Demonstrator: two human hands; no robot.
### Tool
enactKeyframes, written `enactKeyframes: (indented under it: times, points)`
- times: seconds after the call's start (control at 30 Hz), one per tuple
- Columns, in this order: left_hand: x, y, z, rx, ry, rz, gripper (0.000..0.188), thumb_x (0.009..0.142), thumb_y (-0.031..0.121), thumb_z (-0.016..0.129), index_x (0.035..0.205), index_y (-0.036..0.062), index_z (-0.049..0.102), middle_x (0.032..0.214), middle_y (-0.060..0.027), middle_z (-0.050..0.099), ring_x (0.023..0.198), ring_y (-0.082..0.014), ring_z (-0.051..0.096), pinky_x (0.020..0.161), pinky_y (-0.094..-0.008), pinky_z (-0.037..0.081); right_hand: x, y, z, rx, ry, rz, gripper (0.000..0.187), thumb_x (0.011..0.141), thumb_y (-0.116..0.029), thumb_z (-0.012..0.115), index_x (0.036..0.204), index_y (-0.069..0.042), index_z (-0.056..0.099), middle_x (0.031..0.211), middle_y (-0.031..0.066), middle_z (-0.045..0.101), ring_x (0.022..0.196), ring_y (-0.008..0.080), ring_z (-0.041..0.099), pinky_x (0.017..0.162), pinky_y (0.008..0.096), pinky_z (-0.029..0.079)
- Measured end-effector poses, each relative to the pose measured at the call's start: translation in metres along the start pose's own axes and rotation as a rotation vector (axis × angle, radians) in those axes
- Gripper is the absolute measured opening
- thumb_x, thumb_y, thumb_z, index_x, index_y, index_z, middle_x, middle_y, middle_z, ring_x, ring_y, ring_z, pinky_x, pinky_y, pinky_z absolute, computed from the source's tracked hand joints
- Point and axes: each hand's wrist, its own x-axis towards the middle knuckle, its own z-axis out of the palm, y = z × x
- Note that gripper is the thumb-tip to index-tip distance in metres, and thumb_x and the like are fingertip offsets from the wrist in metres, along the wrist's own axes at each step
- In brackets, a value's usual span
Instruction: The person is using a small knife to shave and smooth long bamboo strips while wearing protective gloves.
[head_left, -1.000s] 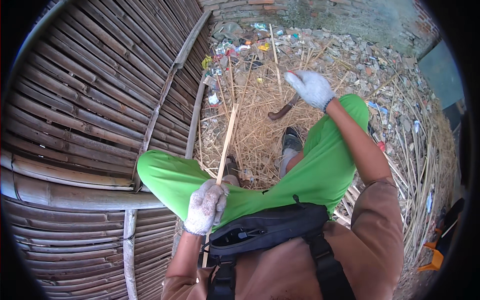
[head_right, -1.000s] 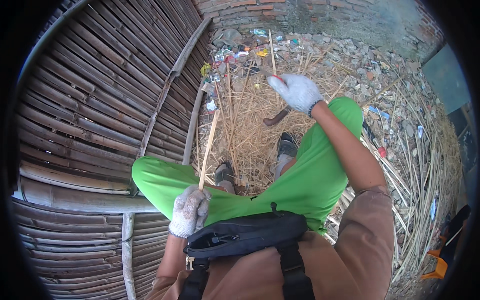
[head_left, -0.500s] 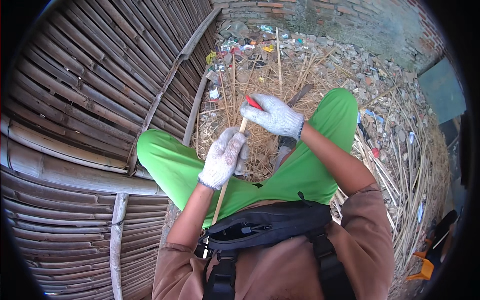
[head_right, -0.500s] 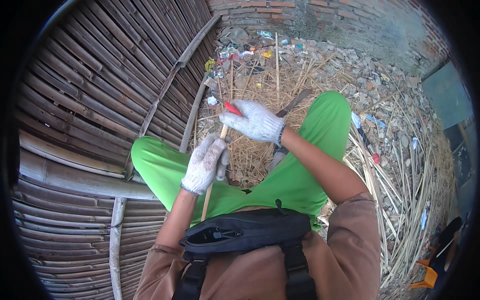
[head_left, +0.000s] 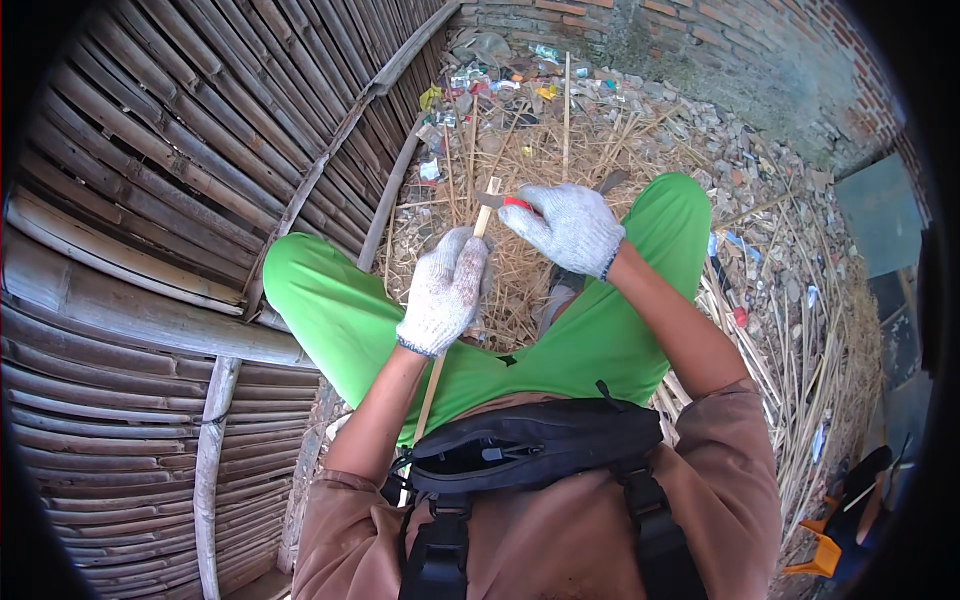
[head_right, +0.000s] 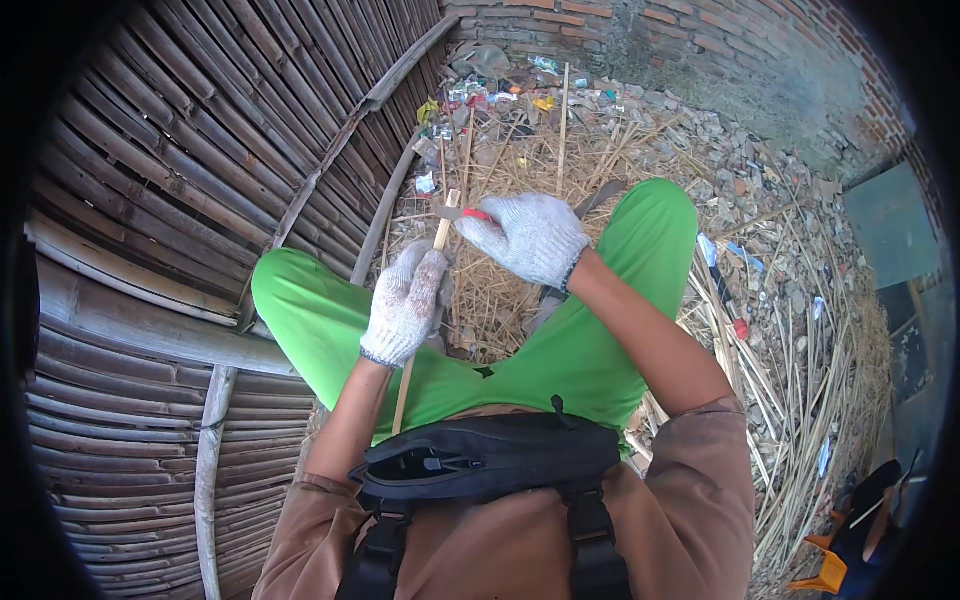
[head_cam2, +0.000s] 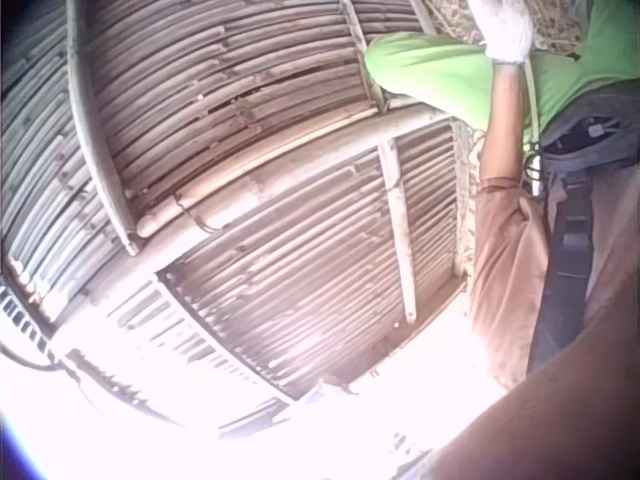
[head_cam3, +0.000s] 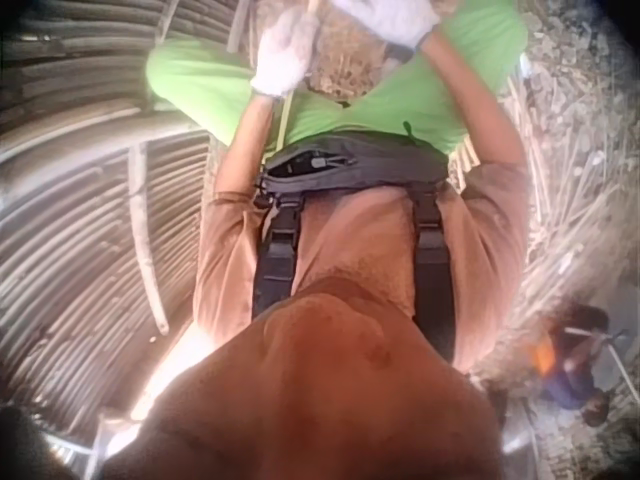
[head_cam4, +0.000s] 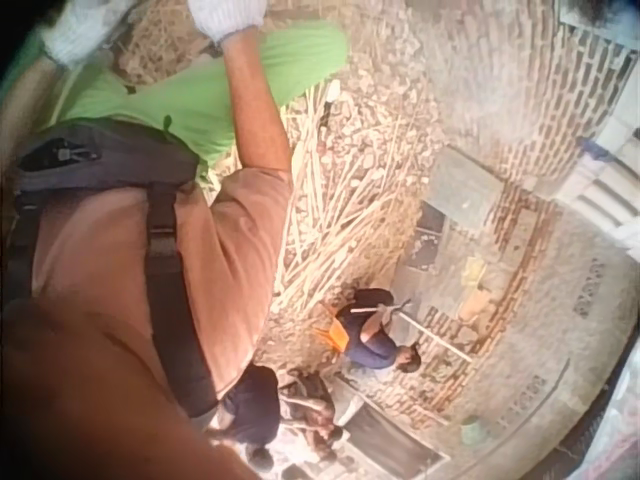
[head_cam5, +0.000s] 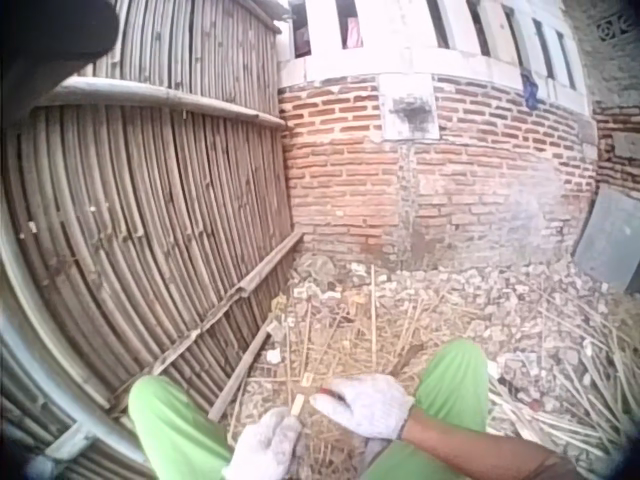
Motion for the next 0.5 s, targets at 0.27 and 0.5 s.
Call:
enactKeyframes:
  times: [0.27, 0.5]
  points:
    - [-0.053, 0.022, -0.022, 0.028, -0.07, -0.069, 0.029, 0.116, 0.031, 0.054, 0.115, 0.005, 0.067, 0.067, 0.0007, 0.058, 0.045, -0.0083, 0.049, 0.04, -0.027, 0.037, 0.045, 0.147, -0.06, -0.091, 0.283, 0.535, 0.068, 0.108, -0.068, 0.042, 0.108, -0.01, 0.077, 0.096, 0.0243, 0.077, 0.095, 0.0469, 0.074, 0.083, 0.0572, 0.058]
    - [-0.033, -0.006, -0.03, 0.055, 0.056, -0.048, 0.028, 0.116, 0.03, 0.054, 0.11, 0.0045, 0.064, 0.069, -0.0009, 0.058, 0.047, -0.0085, 0.049, 0.043, -0.027, 0.039, 0.025, 0.02, -0.021, 0.162, 0.014, 0.07, 0.062, 0.108, -0.065, 0.046, 0.11, -0.01, 0.076, 0.096, 0.0226, 0.077, 0.093, 0.0453, 0.074, 0.083, 0.0559, 0.056]
